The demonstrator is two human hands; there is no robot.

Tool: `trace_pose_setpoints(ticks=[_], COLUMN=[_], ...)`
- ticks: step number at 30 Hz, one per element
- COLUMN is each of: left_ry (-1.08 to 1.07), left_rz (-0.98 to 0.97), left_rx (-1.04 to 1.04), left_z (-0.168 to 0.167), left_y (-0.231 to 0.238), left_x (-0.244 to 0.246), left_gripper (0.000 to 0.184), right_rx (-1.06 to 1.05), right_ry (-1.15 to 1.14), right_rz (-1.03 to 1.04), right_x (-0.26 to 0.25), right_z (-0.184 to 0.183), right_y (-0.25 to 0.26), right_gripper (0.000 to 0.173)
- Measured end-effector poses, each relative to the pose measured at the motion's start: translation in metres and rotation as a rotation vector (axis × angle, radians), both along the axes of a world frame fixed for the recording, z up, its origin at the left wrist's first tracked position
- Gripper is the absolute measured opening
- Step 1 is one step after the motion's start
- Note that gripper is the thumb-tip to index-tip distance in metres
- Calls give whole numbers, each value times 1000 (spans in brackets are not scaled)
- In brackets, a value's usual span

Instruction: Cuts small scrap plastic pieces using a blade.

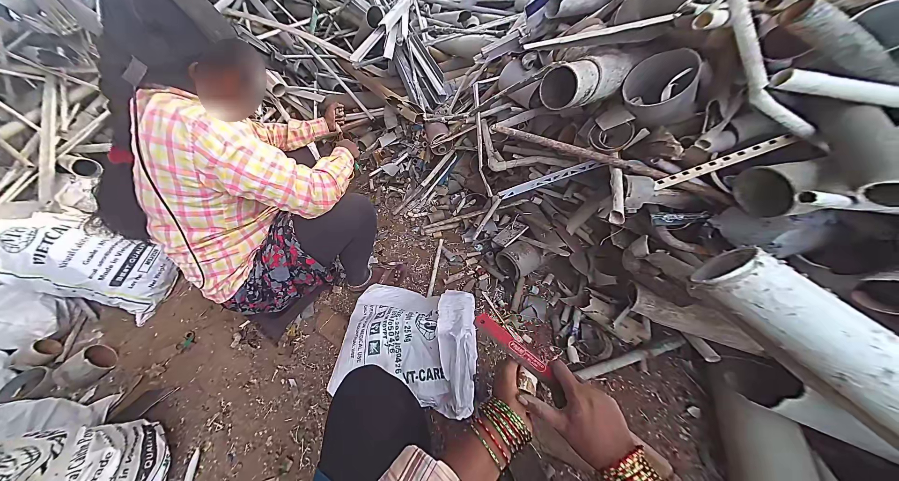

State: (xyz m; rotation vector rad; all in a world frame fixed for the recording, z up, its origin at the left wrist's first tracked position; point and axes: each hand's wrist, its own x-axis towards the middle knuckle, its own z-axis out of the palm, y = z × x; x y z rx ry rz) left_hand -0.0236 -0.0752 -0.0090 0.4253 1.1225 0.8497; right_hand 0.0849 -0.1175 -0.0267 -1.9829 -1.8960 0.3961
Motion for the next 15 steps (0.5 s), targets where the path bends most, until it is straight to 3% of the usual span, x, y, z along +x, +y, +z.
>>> trace_pose_setpoints(ticks=[3, 5, 7, 10, 15], left_ry=[68, 25, -39, -167, -70], left_rz=[30, 57, 130, 112, 70], left_rx=[-14, -10, -28, 26, 130], left_z=[-6, -21, -12, -34, -28], left_y=[2, 2, 1, 7, 12], left_x=[0, 2, 6, 6, 8], left_gripper=[31, 30, 27, 29, 30], right_rx=[11, -27, 28, 139, 145], right_ry=[7, 15, 16, -2, 53], right_rz=[20, 47, 68, 46, 7], right_x=[-2, -4, -7, -7, 8], right_z=[-4, -2, -3, -1, 9], right_y=[3, 3, 1, 0, 3], right_gripper=[72, 65, 60, 64, 82])
